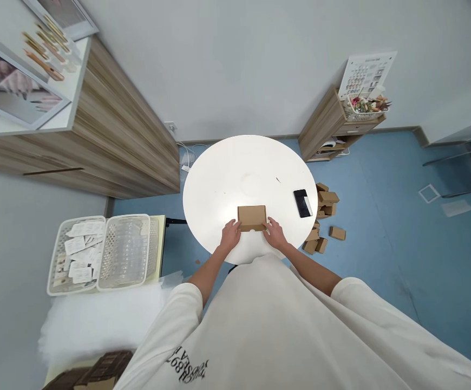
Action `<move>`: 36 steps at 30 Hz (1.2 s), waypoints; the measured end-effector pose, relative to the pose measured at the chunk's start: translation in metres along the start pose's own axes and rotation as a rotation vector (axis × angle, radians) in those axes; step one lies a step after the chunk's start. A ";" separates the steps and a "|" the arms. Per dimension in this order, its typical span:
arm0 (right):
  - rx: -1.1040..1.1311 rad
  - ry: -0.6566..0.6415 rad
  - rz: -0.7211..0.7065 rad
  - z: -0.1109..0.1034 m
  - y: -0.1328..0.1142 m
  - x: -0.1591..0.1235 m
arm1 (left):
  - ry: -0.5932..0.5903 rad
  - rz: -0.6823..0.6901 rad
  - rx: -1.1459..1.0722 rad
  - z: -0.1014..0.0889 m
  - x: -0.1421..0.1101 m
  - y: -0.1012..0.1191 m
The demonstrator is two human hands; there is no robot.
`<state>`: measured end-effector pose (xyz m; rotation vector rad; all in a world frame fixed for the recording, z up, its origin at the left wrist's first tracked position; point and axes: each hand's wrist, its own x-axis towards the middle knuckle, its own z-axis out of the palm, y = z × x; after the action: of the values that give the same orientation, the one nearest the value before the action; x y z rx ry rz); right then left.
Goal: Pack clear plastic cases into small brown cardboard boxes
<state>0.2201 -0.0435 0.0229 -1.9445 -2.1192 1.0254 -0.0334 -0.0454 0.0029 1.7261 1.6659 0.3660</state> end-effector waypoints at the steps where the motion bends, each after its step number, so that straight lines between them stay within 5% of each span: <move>1: -0.005 -0.006 0.011 0.000 -0.001 -0.001 | -0.019 0.001 0.007 0.000 -0.001 0.000; 6: 0.033 -0.029 0.046 -0.005 -0.010 0.002 | -0.081 0.024 0.015 0.000 -0.003 0.008; 16: 0.128 0.071 0.051 -0.017 -0.020 -0.003 | 0.035 0.034 -0.007 -0.013 -0.006 0.024; 22: 0.144 0.143 0.041 -0.032 -0.029 0.010 | 0.100 -0.002 -0.073 -0.030 0.011 0.036; 28: 0.224 0.168 0.105 -0.038 -0.029 0.033 | 0.127 -0.120 -0.292 -0.028 0.033 0.036; 36: 0.326 0.220 0.110 -0.039 -0.030 0.042 | 0.253 -0.123 -0.159 -0.025 0.047 0.033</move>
<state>0.2060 0.0118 0.0530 -1.9265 -1.6318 1.0422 -0.0179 0.0087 0.0304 1.5014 1.8566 0.6636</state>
